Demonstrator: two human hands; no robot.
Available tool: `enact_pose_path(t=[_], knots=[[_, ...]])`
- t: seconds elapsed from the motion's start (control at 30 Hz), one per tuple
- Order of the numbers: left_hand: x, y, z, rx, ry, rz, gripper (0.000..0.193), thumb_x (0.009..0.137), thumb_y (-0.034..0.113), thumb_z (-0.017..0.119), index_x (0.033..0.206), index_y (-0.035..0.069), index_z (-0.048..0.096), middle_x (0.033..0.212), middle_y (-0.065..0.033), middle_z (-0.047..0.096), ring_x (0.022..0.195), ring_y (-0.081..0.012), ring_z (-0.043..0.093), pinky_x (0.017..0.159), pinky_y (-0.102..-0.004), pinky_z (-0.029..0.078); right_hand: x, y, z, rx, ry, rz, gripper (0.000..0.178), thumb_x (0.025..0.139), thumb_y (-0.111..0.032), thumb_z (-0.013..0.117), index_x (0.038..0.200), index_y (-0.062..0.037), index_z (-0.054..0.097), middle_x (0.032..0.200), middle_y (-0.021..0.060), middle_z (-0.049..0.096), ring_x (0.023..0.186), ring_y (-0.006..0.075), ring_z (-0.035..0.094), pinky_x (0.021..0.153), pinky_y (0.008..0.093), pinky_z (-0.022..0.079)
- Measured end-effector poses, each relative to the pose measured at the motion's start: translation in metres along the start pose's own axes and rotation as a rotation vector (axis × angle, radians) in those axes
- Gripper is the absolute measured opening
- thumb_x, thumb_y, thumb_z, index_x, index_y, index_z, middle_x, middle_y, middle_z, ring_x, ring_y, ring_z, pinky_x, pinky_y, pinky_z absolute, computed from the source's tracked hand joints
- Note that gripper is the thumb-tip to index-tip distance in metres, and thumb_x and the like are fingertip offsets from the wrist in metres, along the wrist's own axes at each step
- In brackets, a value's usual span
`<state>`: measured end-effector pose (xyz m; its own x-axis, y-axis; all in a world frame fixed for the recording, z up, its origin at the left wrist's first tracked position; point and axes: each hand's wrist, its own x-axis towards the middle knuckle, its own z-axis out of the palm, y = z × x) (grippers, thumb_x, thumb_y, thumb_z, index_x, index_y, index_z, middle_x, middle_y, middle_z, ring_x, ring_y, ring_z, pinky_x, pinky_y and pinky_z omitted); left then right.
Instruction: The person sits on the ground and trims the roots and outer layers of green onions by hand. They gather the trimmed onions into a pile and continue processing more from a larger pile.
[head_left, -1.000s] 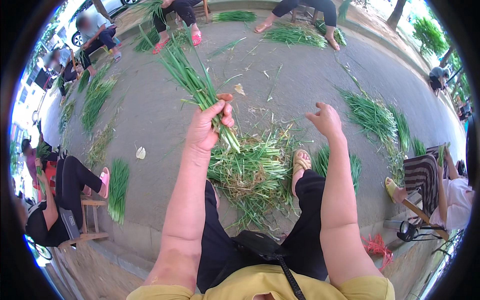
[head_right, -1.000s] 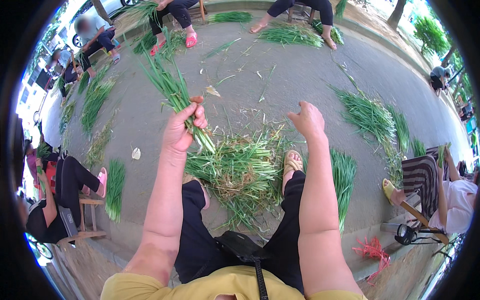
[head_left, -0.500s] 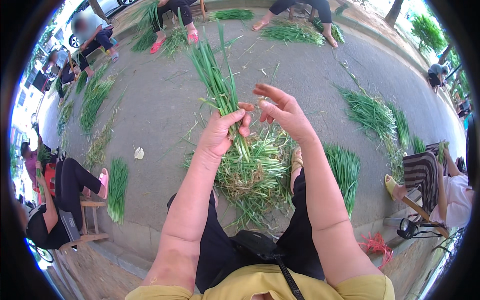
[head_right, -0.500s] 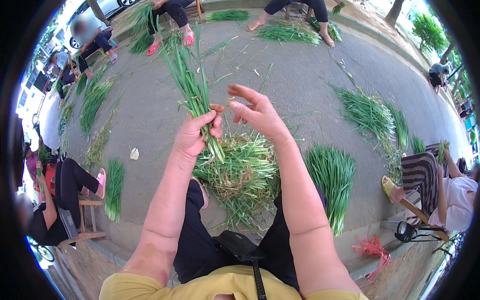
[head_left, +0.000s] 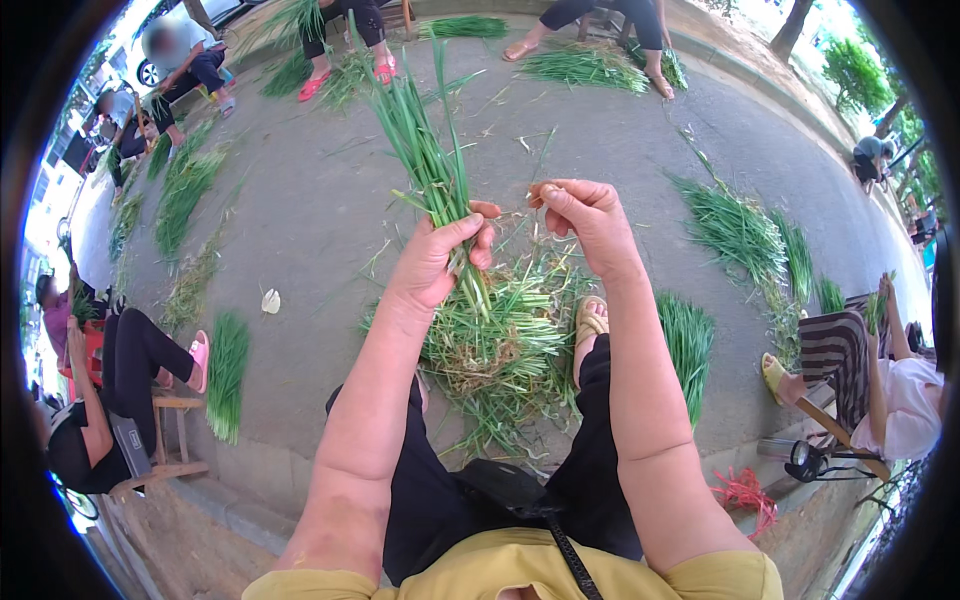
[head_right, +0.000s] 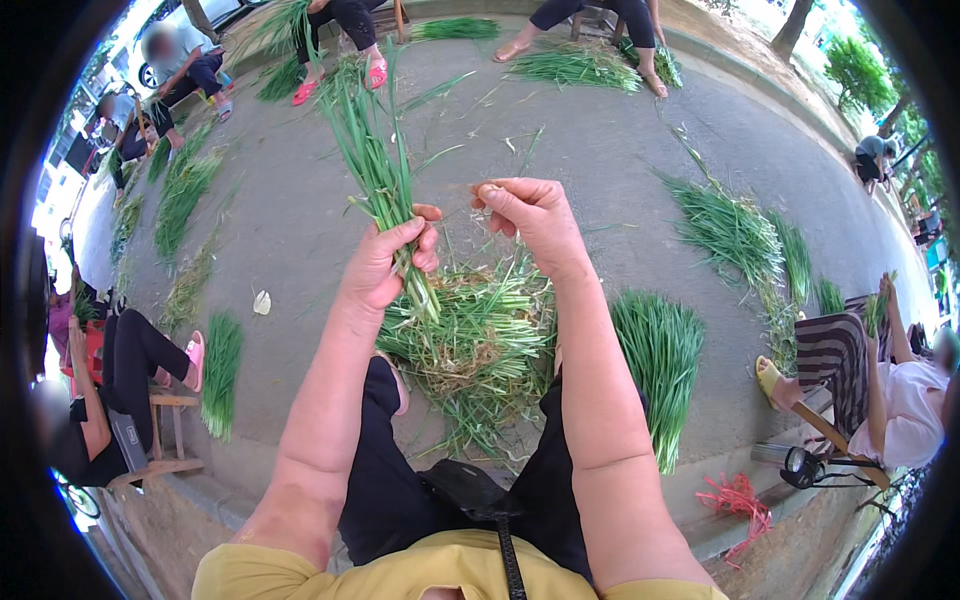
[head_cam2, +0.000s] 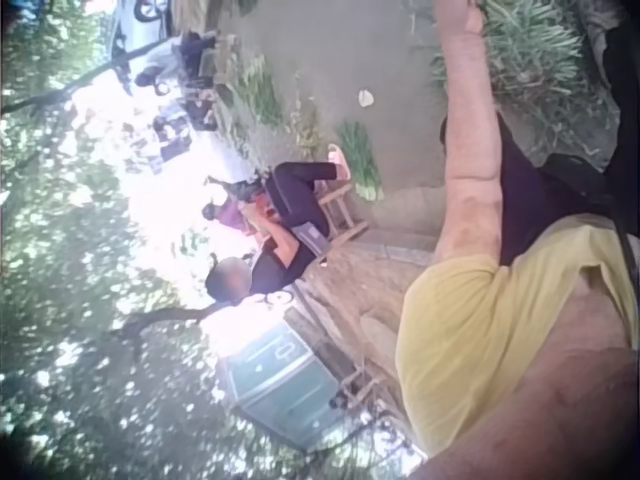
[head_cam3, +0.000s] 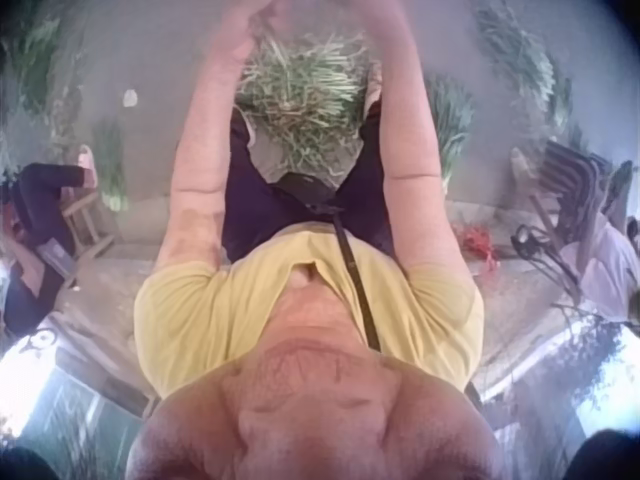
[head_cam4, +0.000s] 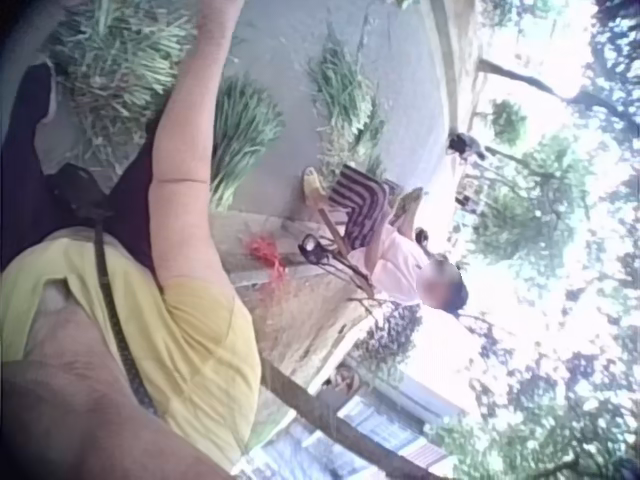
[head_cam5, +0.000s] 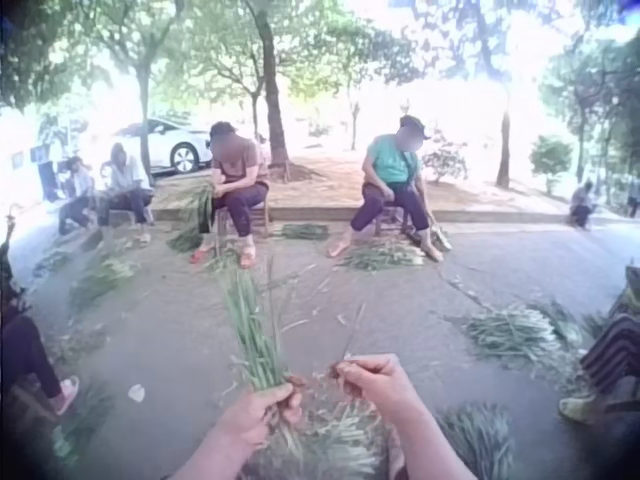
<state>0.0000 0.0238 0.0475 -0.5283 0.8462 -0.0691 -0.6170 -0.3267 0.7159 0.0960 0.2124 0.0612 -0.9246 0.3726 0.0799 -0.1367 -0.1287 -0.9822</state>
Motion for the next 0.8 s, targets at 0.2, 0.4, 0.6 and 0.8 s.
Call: enact_pose_path(t=[0.2, 0.4, 0.6, 0.8], knots=[[0.000, 0.000, 0.002, 0.005, -0.003, 0.009, 0.020, 0.086, 0.007, 0.060, 0.102, -0.004, 0.059, 0.072, -0.0052, 0.056, 0.058, -0.0127, 0.052, 0.054, -0.0261, 0.044, -0.001, -0.004, -0.012, 0.085, 0.059, -0.029, 0.016, 0.086, -0.016, 0.065, 0.094, -0.0025, 0.071, 0.079, 0.0051, 0.068, 0.060, 0.0055, 0.055, 0.054, 0.0197, 0.042], [0.000, 0.002, -0.004, -0.003, 0.018, 0.023, 0.020, 0.085, 0.007, 0.060, 0.102, -0.003, 0.059, 0.073, -0.0053, 0.056, 0.058, -0.0125, 0.051, 0.054, -0.0263, 0.043, 0.000, -0.004, -0.034, 0.381, 0.189, -0.098, 0.016, 0.088, -0.014, 0.063, 0.096, -0.0010, 0.068, 0.079, 0.0057, 0.067, 0.061, 0.0077, 0.057, 0.056, 0.0202, 0.046], [0.000, 0.006, -0.014, 0.014, 0.004, 0.058, 0.021, 0.088, 0.012, 0.060, 0.105, 0.000, 0.058, 0.073, -0.0036, 0.054, 0.059, -0.0113, 0.049, 0.056, -0.0263, 0.040, -0.003, -0.013, -0.052, 0.502, 0.266, -0.208, 0.017, 0.088, -0.013, 0.063, 0.098, 0.0000, 0.065, 0.081, 0.0067, 0.067, 0.063, 0.0100, 0.059, 0.056, 0.0216, 0.049], [-0.002, 0.019, -0.025, 0.017, 0.017, 0.149, 0.021, 0.089, 0.012, 0.059, 0.105, -0.001, 0.057, 0.073, -0.0033, 0.053, 0.059, -0.0106, 0.047, 0.057, -0.0272, 0.040, -0.006, -0.016, -0.078, 0.517, 0.515, -0.297, 0.018, 0.088, -0.014, 0.063, 0.102, -0.0014, 0.064, 0.082, 0.0054, 0.066, 0.064, 0.0097, 0.059, 0.053, 0.0215, 0.047]])
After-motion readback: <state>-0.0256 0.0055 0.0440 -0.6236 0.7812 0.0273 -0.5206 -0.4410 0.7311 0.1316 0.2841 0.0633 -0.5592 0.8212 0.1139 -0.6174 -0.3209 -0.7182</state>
